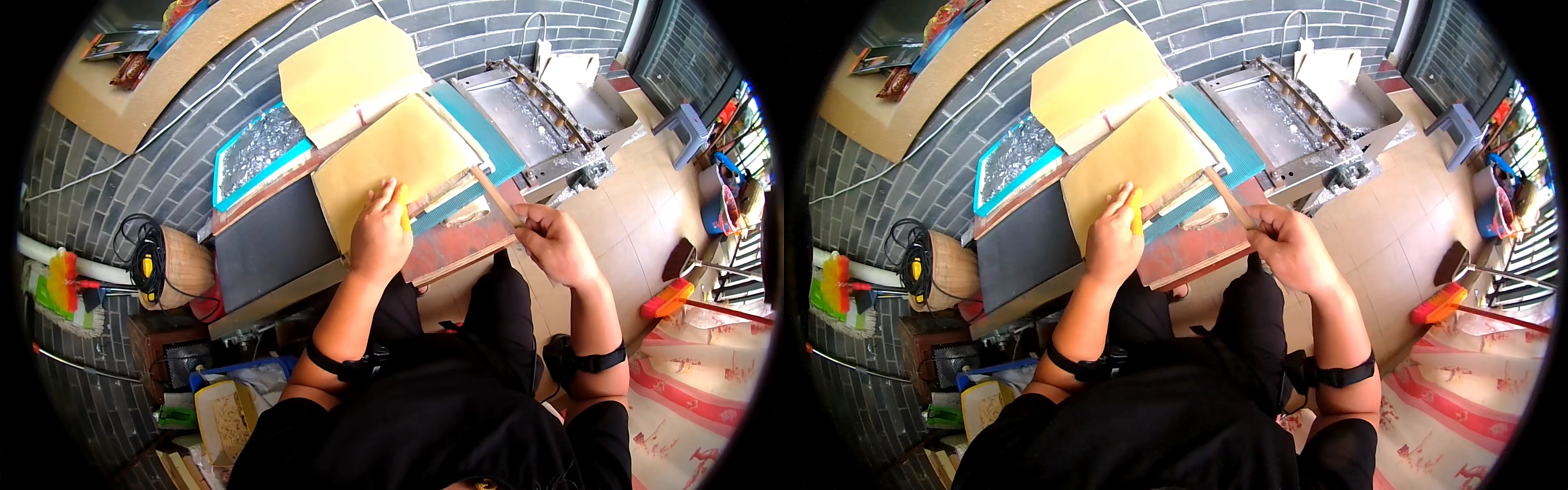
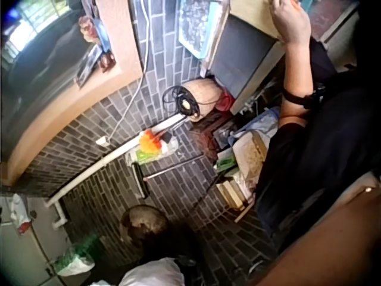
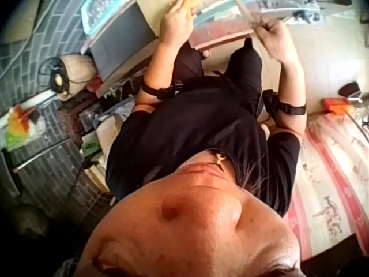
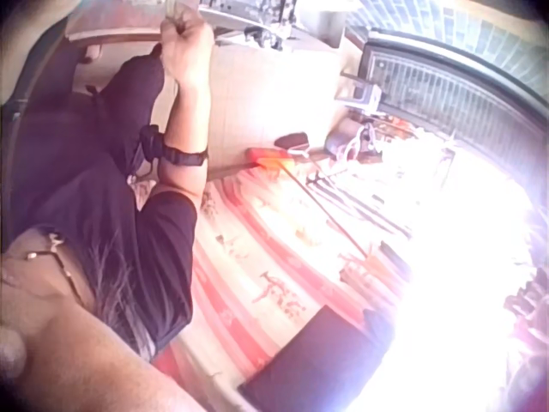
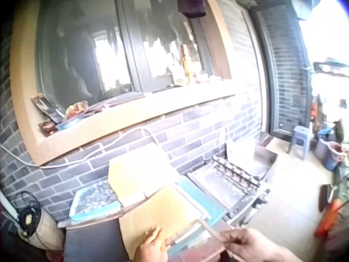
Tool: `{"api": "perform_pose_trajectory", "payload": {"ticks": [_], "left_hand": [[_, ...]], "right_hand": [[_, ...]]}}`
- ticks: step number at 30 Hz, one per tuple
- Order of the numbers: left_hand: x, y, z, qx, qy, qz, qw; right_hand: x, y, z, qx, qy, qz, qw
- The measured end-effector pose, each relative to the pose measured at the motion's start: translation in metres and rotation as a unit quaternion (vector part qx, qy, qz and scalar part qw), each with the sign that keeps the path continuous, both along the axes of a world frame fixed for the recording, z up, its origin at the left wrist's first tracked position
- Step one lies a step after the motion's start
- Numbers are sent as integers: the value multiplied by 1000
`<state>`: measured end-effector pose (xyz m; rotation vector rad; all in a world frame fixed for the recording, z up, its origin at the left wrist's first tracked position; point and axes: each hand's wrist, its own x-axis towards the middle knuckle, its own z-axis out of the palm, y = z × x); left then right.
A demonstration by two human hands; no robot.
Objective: The person applies aluminum foil to a rectangular frame using a wooden stick to smooth it out. They repeatedly peel back the foil, adjust its position, and press it down onto the frame surface.
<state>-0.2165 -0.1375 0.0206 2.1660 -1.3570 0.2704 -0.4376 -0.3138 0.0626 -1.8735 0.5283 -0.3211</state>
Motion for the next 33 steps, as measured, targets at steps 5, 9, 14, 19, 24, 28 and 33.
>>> {"api": "perform_pose_trajectory", "payload": {"ticks": [5,9,14,19,24,28,33], "left_hand": [[-2,-5,0,15,-14,-1,1000],[-1,-6,0,20,-12,-1,1000],[-3,-7,4,31,-2,8,999],[-1,-14,24,-117,81,-15,990],[69,-69,28,-245,632,-120,726],[75,-79,43,-204,710,-1,674],[82,-65,23,-264,676,28,688]], "right_hand": [[0,1,0,9,-1,-8,1000],[0,0,0,2,-2,-11,1000],[2,2,3,24,-2,-28,999],[1,-2,-2,12,10,-3,1000],[3,5,10,75,-15,-35,996],[-5,21,13,-99,0,-2,995],[-35,41,33,-141,60,55,987]]}}
